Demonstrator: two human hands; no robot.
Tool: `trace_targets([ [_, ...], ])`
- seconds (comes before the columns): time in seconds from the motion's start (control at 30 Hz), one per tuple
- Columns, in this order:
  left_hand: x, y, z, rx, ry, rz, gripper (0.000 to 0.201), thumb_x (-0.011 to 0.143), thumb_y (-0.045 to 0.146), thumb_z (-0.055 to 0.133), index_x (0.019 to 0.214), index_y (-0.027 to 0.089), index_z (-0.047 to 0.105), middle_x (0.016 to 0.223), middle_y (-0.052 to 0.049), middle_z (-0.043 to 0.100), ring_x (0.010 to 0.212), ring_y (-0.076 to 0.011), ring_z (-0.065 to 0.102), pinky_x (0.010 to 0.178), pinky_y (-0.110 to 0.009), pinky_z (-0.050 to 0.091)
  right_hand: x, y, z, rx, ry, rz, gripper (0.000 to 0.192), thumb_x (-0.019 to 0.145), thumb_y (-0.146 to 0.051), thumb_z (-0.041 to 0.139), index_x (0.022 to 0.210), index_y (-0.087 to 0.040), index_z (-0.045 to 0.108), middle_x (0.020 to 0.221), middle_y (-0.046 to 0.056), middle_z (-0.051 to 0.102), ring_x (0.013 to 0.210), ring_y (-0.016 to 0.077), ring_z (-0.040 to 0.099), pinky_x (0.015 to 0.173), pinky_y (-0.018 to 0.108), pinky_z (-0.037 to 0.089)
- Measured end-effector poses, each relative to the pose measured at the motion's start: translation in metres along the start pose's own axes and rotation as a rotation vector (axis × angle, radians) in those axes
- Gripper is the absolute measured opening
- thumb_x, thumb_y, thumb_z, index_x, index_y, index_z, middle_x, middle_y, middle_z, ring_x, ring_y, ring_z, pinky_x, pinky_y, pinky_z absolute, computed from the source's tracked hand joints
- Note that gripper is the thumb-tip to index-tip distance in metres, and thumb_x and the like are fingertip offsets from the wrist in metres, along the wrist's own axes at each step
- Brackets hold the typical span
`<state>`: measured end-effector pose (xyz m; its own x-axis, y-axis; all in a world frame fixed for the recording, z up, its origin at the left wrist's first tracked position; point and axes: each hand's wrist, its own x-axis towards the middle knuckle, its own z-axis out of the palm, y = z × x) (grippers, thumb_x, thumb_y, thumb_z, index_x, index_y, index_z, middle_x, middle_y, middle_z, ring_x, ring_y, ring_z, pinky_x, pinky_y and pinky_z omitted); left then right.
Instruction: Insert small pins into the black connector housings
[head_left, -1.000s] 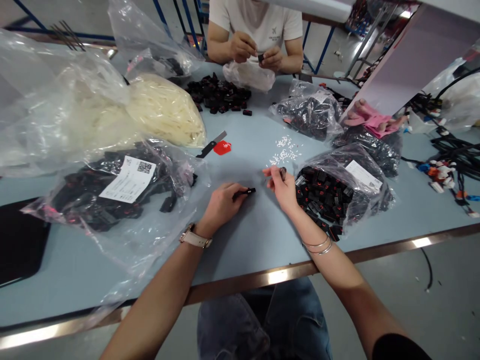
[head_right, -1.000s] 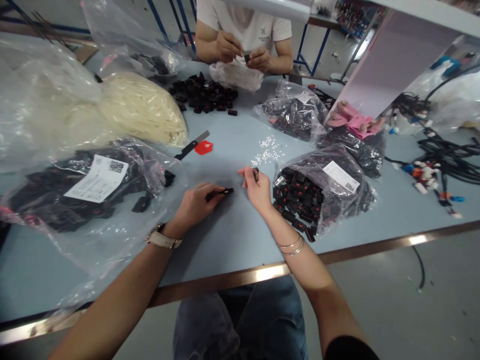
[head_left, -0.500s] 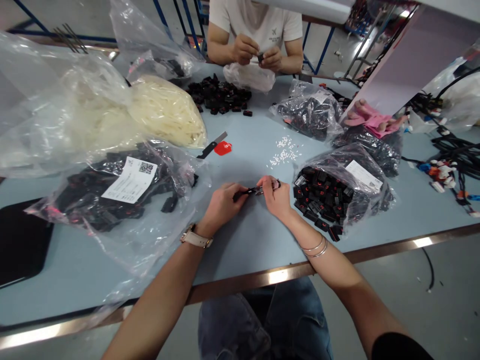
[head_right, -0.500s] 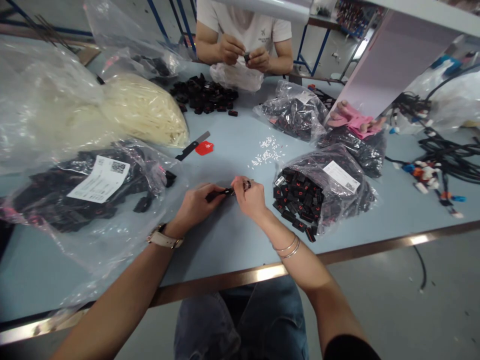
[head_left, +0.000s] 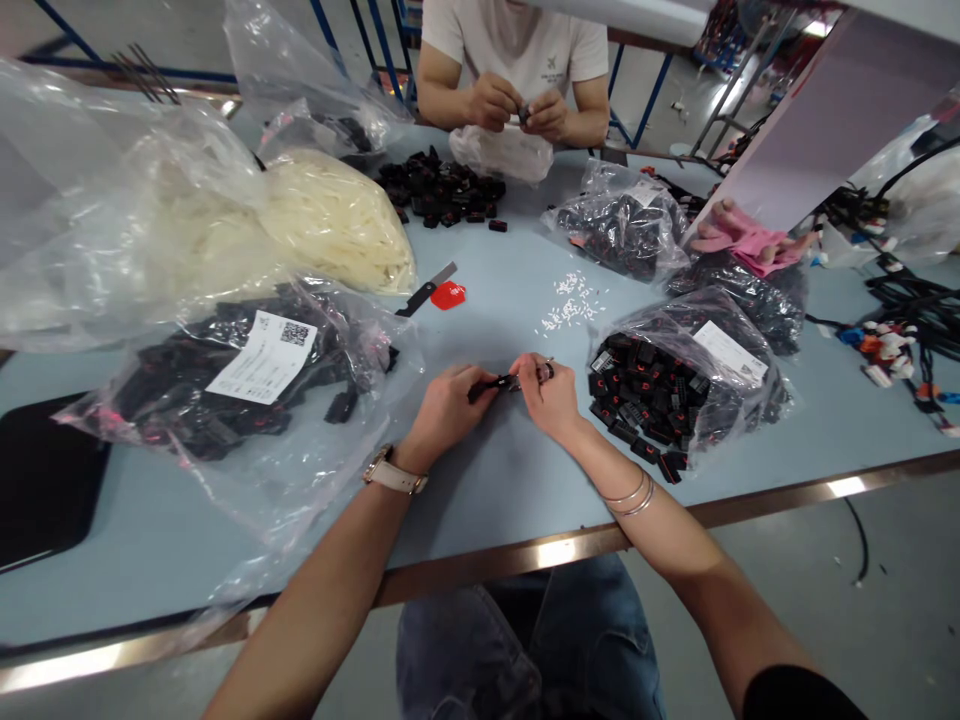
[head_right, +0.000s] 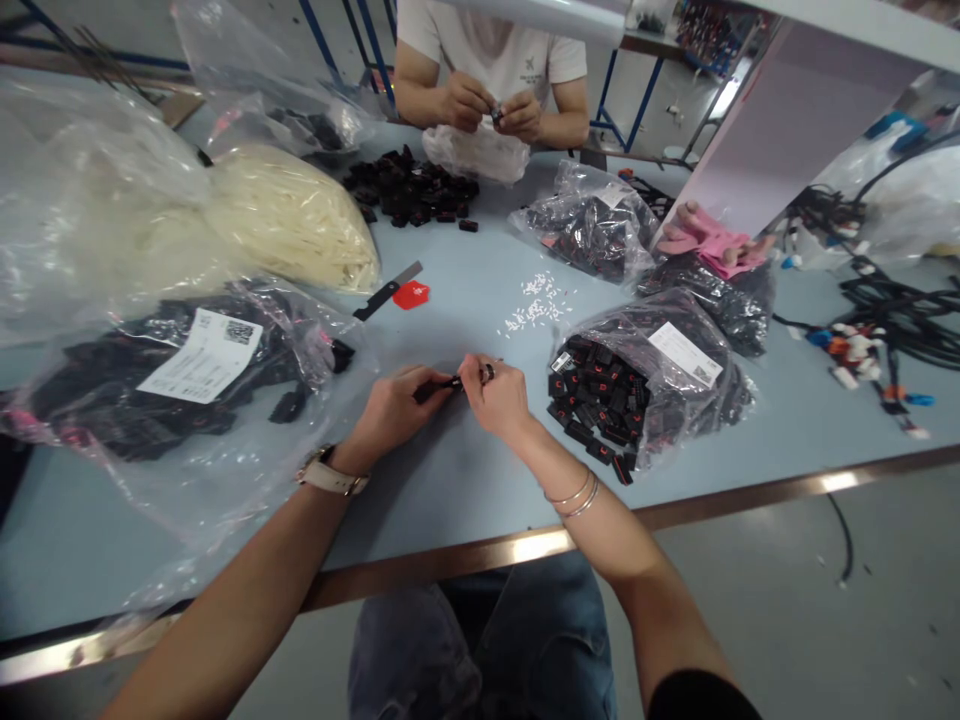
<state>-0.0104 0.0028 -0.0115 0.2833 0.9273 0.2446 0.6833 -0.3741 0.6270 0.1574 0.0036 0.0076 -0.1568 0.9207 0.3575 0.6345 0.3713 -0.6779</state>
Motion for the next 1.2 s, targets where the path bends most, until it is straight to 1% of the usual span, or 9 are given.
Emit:
trace_targets([
  [0.1,-0.0006,0.0002,0.0005,0.011,0.011,-0.005,0.011,0.081,0.025,0.056,0.085,0.019,0.065,0.08,-0.004,0.067,0.076,-0.018,0.06,0.069,-0.029,0.048,0.0011,-0.0014,-0.0001,-0.004,0.023,0.001,0.046,0.096,-0.04,0.026,0.072,-0.02,0.06,0.074,0.005,0.063,0.071,0.0143,0.059,0.071,0.025,0.043],
  [0.2,-0.0014,0.0005,0.0009,0.013,0.022,-0.002,0.01,0.08,0.024,0.057,0.085,0.02,0.065,0.08,-0.004,0.067,0.076,-0.0184,0.061,0.07,-0.029,0.048,0.0022,-0.0034,0.0,-0.009,0.037,0.016,0.044,0.095,-0.039,0.028,0.07,-0.02,0.059,0.075,0.005,0.061,0.07,0.0141,0.057,0.072,0.026,0.044],
  [0.37,-0.002,-0.0014,0.0023,0.022,0.026,0.008,0.01,0.081,0.025,0.056,0.084,0.02,0.064,0.08,-0.004,0.067,0.075,-0.018,0.061,0.069,-0.029,0.048,0.0035,-0.0049,0.0033,-0.078,0.034,0.001,0.041,0.095,-0.036,0.032,0.07,-0.021,0.06,0.08,0.007,0.063,0.077,0.0173,0.057,0.075,0.03,0.044],
  [0.5,-0.0016,-0.0014,0.0017,0.03,0.017,0.01,0.01,0.081,0.024,0.056,0.084,0.019,0.064,0.079,-0.004,0.067,0.076,-0.0183,0.06,0.07,-0.029,0.048,0.0039,-0.0047,0.0068,-0.135,0.042,0.01,0.041,0.095,-0.038,0.033,0.069,-0.021,0.06,0.082,0.007,0.063,0.078,0.0181,0.056,0.072,0.03,0.044],
  [0.63,-0.0011,0.0003,0.0003,0.022,-0.003,0.0,0.011,0.08,0.022,0.056,0.085,0.018,0.065,0.08,-0.005,0.067,0.074,-0.0183,0.06,0.069,-0.029,0.047,0.0037,-0.0039,0.0076,-0.159,0.054,-0.015,0.041,0.094,-0.04,0.033,0.069,-0.022,0.06,0.08,0.006,0.063,0.08,0.0175,0.056,0.071,0.028,0.043],
  [0.77,-0.0007,-0.0001,0.0012,0.012,0.008,-0.022,0.011,0.08,0.024,0.057,0.084,0.017,0.065,0.078,-0.005,0.067,0.073,-0.0181,0.06,0.067,-0.029,0.047,0.0031,-0.0035,0.0037,-0.079,0.037,-0.056,0.048,0.096,-0.04,0.024,0.072,-0.02,0.061,0.074,0.008,0.064,0.078,0.0196,0.058,0.076,0.032,0.044],
  [0.9,-0.0004,-0.0003,0.0016,-0.01,0.018,-0.022,0.01,0.08,0.025,0.057,0.083,0.019,0.065,0.078,-0.004,0.067,0.072,-0.0172,0.06,0.066,-0.028,0.047,0.0019,-0.0048,0.0003,0.015,0.073,-0.054,0.048,0.096,-0.041,0.025,0.072,-0.021,0.061,0.074,0.008,0.066,0.078,0.0193,0.059,0.078,0.034,0.045],
  [1.03,-0.0004,0.0017,0.0001,-0.005,0.015,-0.031,0.012,0.08,0.026,0.056,0.083,0.019,0.065,0.076,-0.004,0.066,0.07,-0.0168,0.059,0.065,-0.028,0.046,0.0016,-0.0053,0.0017,0.023,0.066,-0.077,0.048,0.096,-0.041,0.025,0.071,-0.021,0.061,0.073,0.008,0.066,0.078,0.0194,0.059,0.078,0.034,0.045],
  [1.2,-0.0004,0.0036,-0.0008,-0.004,0.01,-0.039,0.011,0.08,0.025,0.057,0.082,0.019,0.065,0.076,-0.003,0.066,0.07,-0.0164,0.058,0.065,-0.028,0.046,0.002,-0.0039,0.0045,-0.001,0.039,-0.071,0.046,0.095,-0.04,0.025,0.073,-0.022,0.061,0.076,0.007,0.066,0.081,0.0184,0.059,0.081,0.032,0.045],
])
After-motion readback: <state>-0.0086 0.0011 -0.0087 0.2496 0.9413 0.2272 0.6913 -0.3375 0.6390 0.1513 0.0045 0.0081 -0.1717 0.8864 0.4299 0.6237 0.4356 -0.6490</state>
